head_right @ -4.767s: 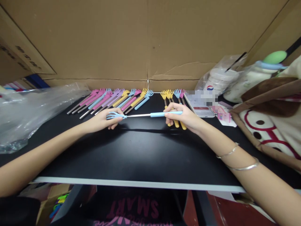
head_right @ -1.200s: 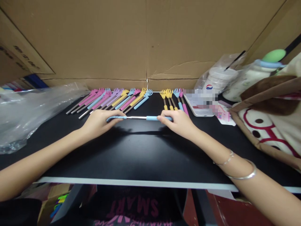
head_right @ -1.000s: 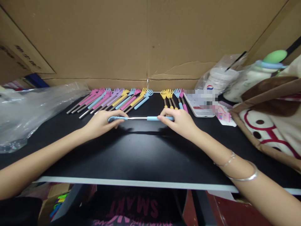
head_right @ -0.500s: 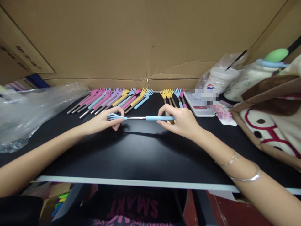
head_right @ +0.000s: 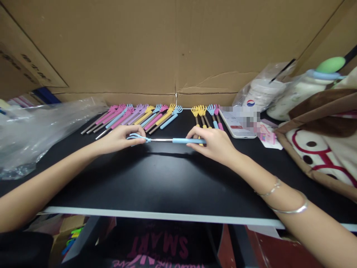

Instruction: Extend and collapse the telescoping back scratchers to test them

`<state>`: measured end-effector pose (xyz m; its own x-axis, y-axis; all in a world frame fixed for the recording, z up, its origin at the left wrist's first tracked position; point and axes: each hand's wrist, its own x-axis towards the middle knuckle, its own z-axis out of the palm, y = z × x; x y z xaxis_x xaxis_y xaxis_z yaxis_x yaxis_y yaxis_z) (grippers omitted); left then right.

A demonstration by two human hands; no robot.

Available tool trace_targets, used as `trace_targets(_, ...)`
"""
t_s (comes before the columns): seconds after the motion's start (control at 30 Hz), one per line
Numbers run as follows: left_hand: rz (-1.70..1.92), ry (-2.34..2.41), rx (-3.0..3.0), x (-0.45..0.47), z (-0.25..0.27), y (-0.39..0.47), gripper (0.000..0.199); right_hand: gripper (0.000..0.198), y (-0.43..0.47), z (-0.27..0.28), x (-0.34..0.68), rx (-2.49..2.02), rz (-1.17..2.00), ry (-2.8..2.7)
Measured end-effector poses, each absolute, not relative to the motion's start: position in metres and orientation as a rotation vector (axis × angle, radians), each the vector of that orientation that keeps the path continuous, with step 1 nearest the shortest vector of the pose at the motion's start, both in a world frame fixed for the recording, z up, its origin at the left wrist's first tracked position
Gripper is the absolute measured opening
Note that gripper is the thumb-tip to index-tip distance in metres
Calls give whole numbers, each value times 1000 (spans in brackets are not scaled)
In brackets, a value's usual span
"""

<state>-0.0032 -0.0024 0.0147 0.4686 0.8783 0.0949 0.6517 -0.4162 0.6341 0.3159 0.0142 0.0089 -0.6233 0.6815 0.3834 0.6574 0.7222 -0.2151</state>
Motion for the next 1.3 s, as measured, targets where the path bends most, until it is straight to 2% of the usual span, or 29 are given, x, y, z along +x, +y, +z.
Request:
trace_targets(0.17, 545, 1360, 2281, -3, 15, -2, 30, 16, 15, 5, 313, -1032, 39, -2571)
trace_targets(0.5, 267, 1550, 2439, 0, 14, -7, 30, 18, 17, 1, 311, -962, 121, -2699)
trace_targets(0.97, 206, 1478, 2575, 0, 9, -7, 29, 21, 16, 7, 314, -986, 153, -2794)
trace_targets(1.3, 221, 1458, 2670, 1, 4, -6, 28, 21, 9, 5, 312, -958, -128, -2859)
